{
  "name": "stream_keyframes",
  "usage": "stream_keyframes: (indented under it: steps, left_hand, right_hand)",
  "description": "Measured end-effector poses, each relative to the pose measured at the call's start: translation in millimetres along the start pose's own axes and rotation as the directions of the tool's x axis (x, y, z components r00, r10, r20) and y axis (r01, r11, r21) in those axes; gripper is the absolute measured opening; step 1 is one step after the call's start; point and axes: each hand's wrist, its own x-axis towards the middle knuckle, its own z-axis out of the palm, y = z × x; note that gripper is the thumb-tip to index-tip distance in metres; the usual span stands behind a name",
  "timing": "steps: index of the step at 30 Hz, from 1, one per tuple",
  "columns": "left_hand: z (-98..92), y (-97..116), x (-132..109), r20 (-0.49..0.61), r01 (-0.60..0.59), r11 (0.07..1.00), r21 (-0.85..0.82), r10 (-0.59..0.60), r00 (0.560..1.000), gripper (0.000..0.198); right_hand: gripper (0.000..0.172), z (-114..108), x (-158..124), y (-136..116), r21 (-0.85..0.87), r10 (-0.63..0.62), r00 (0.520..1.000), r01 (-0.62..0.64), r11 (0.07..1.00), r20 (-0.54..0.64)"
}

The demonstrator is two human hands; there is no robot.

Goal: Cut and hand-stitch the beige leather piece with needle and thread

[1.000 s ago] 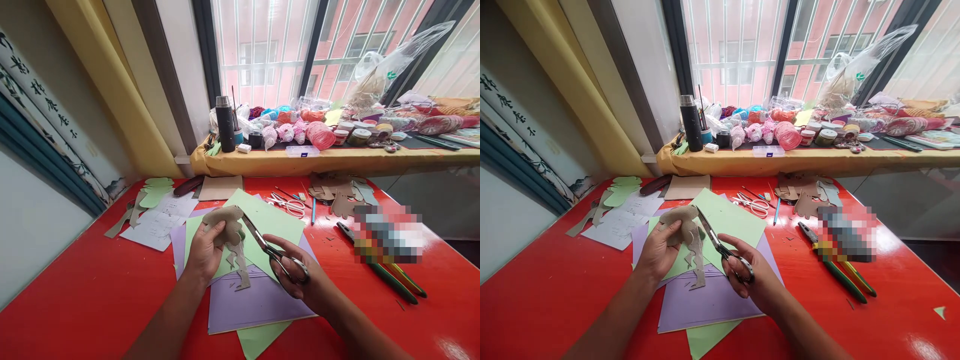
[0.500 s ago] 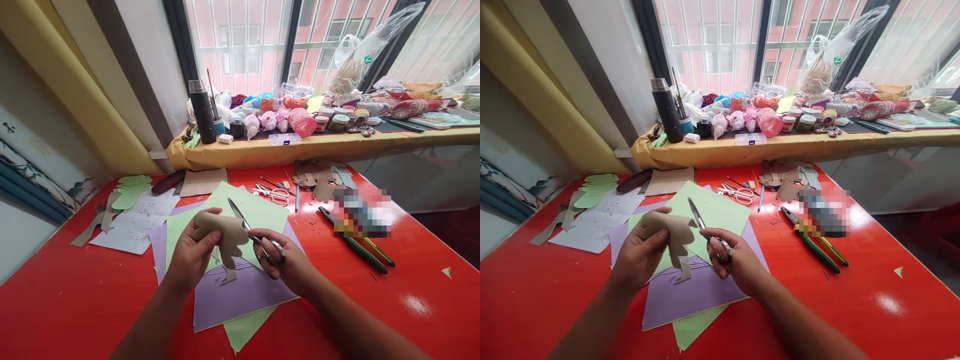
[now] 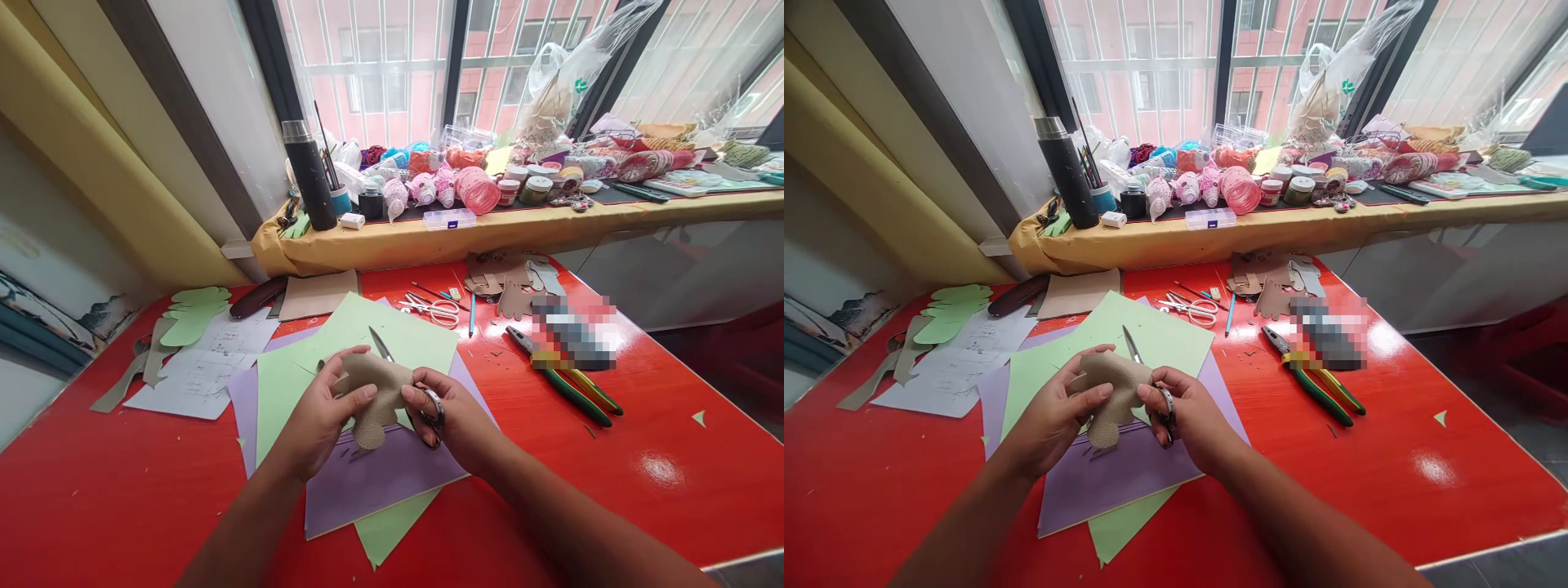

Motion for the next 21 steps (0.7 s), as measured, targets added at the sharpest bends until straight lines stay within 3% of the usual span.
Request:
stream_keyframes:
  steps: [4,6,9,12,17,21]
  left_hand:
    - [1.6,-1,2,0.114,0.069,0.953,-0.295,-0.036,0.993,0.047]
    - [5.9,-5,1,0.195,0.111,0.950,-0.291,-0.055,0.979,0.046]
    - [14.9,-13,-3,0.277,0.136,0.979,-0.153,-0.090,0.957,0.048]
    - [22.0,-17,-2,0.236,0.080,0.991,-0.111,-0.052,0.970,0.039]
    - [23.0,-15,4,0.024,-0.028,0.965,-0.260,0.035,0.999,0.038]
    - [19.1,-17,5,0.072,-0.002,0.968,-0.252,0.021,0.997,0.032]
  right_hand:
    - [0.036,-4,3,-4,0.091,-0.077,0.991,0.087,0.992,-0.109]
    - [0.041,-5,5,-5,0.153,-0.083,0.980,0.111,0.982,-0.180]
    - [0.046,-3,4,-8,0.199,-0.069,0.967,0.120,0.973,-0.246]
    - [0.046,1,3,-7,0.195,-0.082,0.962,0.136,0.971,-0.262]
    - [0.040,4,0,-2,0.150,-0.105,0.974,0.136,0.979,-0.201]
    - [0.039,4,0,3,0.087,-0.112,0.974,0.131,0.988,-0.198]
